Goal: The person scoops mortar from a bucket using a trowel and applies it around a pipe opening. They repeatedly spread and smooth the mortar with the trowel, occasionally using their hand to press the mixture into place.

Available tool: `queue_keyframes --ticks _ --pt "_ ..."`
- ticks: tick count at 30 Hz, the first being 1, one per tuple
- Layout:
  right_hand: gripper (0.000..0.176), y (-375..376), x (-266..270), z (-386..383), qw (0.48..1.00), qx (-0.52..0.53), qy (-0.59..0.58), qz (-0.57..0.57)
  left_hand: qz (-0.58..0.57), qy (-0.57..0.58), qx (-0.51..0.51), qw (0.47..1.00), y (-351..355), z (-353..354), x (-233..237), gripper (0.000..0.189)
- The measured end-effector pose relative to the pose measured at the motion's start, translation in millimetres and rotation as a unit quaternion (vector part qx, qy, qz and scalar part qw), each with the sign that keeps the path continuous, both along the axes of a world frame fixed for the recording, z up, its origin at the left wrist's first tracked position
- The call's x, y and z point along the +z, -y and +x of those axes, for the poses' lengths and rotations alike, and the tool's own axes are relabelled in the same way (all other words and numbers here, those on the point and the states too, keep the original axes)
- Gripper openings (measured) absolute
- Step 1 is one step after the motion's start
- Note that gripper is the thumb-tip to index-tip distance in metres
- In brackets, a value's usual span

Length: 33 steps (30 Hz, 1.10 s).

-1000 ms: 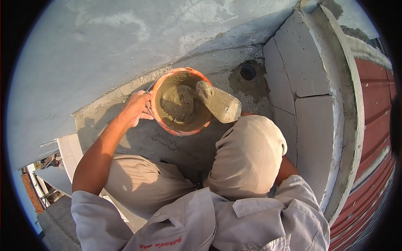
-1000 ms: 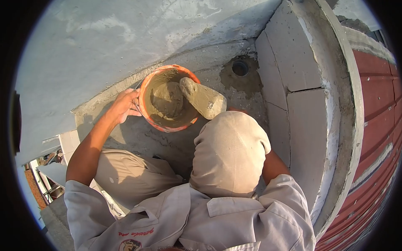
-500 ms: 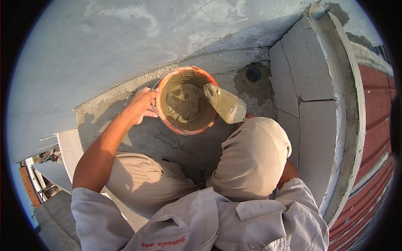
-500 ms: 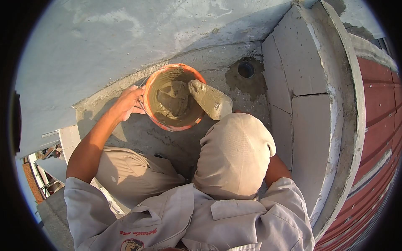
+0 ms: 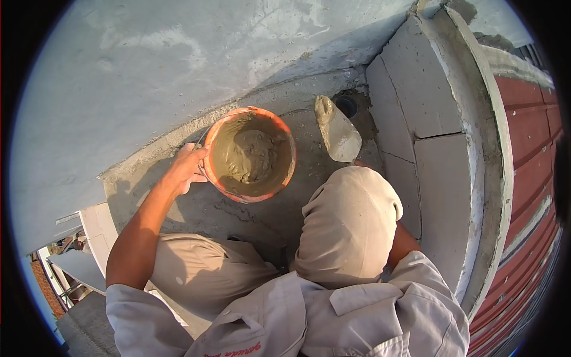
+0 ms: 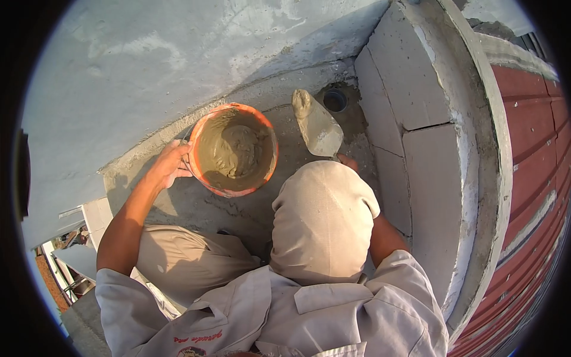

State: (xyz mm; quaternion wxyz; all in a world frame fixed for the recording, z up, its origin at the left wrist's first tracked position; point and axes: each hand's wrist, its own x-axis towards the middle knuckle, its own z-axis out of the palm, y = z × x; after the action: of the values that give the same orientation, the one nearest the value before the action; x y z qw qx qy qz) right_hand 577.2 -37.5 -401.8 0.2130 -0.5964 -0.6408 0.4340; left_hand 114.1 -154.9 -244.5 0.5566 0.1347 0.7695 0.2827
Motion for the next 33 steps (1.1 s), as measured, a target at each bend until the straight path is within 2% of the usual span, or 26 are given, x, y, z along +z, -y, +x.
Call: queue_keyframes --ticks 4,7,10,12,15,19,24,33 --pt "0.018 -8 -10 7 0.999 -0.032 -0.021 -0.005 -0.008 0.014 -0.021 1.0 7 -15 -12 0.042" --pt "0.017 -15 -15 8 0.995 -0.081 -0.056 -0.036 -0.02 0.03 -0.018 0.999 10 -25 -22 0.087" --pt "0.015 -27 -16 -4 0.982 -0.143 -0.087 -0.084 -0.023 0.036 -0.028 0.999 10 -26 -20 0.091" --pt "0.012 -35 -13 -18 0.967 -0.198 -0.091 -0.135 -0.019 0.032 -0.021 0.999 11 -26 -22 0.082" --pt "0.011 -43 2 -36 0.949 -0.224 -0.137 -0.177 -0.012 0.029 -0.022 0.999 10 -21 -14 0.066" --pt "0.013 -58 -7 -47 0.924 -0.249 -0.184 -0.225 -0.009 0.022 -0.013 1.0 10 -17 -9 0.047" --pt "0.018 -69 0 -62 0.921 -0.267 -0.164 -0.23 -0.003 0.032 -0.016 0.999 14 -22 -11 0.05" --pt "0.028 -74 16 -94 0.886 -0.304 -0.224 -0.268 -0.004 0.036 0.006 0.999 17 -22 -12 0.053"
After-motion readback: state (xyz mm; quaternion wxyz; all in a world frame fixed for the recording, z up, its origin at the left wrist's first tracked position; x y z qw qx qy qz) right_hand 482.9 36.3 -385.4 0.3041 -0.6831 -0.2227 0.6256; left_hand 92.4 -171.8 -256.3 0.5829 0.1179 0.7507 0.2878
